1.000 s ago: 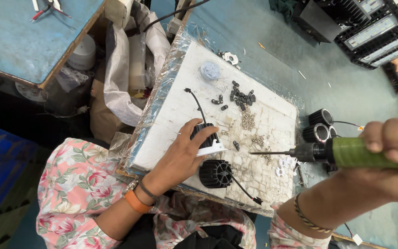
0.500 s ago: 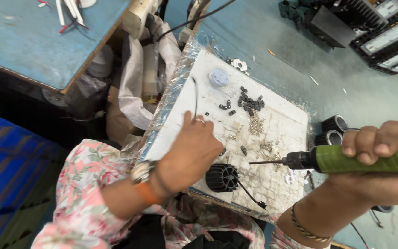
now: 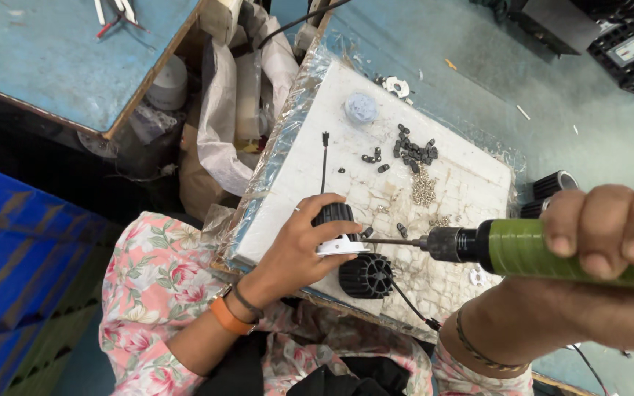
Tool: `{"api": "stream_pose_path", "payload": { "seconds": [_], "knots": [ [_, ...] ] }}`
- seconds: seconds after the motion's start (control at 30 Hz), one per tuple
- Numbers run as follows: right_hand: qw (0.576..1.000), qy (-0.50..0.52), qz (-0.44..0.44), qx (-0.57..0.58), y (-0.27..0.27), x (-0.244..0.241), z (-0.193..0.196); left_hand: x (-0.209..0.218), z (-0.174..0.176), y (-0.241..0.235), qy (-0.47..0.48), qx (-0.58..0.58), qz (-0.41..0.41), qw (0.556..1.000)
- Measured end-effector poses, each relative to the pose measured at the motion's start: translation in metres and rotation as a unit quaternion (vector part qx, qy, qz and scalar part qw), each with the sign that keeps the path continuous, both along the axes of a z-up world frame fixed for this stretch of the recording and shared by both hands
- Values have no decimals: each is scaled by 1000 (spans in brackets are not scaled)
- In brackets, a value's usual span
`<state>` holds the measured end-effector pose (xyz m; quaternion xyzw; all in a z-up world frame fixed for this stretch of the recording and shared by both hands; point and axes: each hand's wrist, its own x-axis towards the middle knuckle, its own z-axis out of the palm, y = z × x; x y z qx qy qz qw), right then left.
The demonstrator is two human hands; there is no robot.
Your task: The person assembles LED light fixtures at a workbench. They use a green electric screwdriver to fasten screws into black cylindrical housings, insert LED modules, and place completed units on the table. The person handles screws, LED modules, and light housings throughout the clip.
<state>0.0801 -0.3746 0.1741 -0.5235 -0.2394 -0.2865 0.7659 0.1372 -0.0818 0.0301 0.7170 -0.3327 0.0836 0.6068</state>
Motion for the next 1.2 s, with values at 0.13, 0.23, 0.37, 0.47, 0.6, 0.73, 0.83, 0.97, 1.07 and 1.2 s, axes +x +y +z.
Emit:
{"api": "stream_pose_path", "payload": {
  "seconds": [0.13,0.23,0.37,0.47,0.6,0.73,0.83,0.97,1.07,1.2],
  "knots": [
    [1000,-1,4,-17,16,-5,10,-8,4,-8,-40,41,33,998],
    [999,1,-44,-27,27,-12,10,-11,7,-14,-52,56,41,996],
    [998,28,9,-62,19,-10,23,-12,9,-17,-52,80,44,994],
    [994,23,59,-90,10,-4,25,-12,10,-17,-55,87,40,994],
    [992,10,64,-111,5,1,20,-11,11,-17,-53,85,36,994],
    [984,30,46,-172,4,1,22,-11,11,-17,-51,81,35,995],
    [980,39,41,-188,7,0,26,-11,11,-17,-47,81,32,995],
    [974,22,87,-210,17,6,34,-9,11,-17,-52,78,35,995],
    [961,6,179,-209,25,20,40,-7,10,-18,-49,78,17,996],
    [953,-51,251,-161,36,33,37,-6,9,-20,-71,89,22,993]
  ]
}}
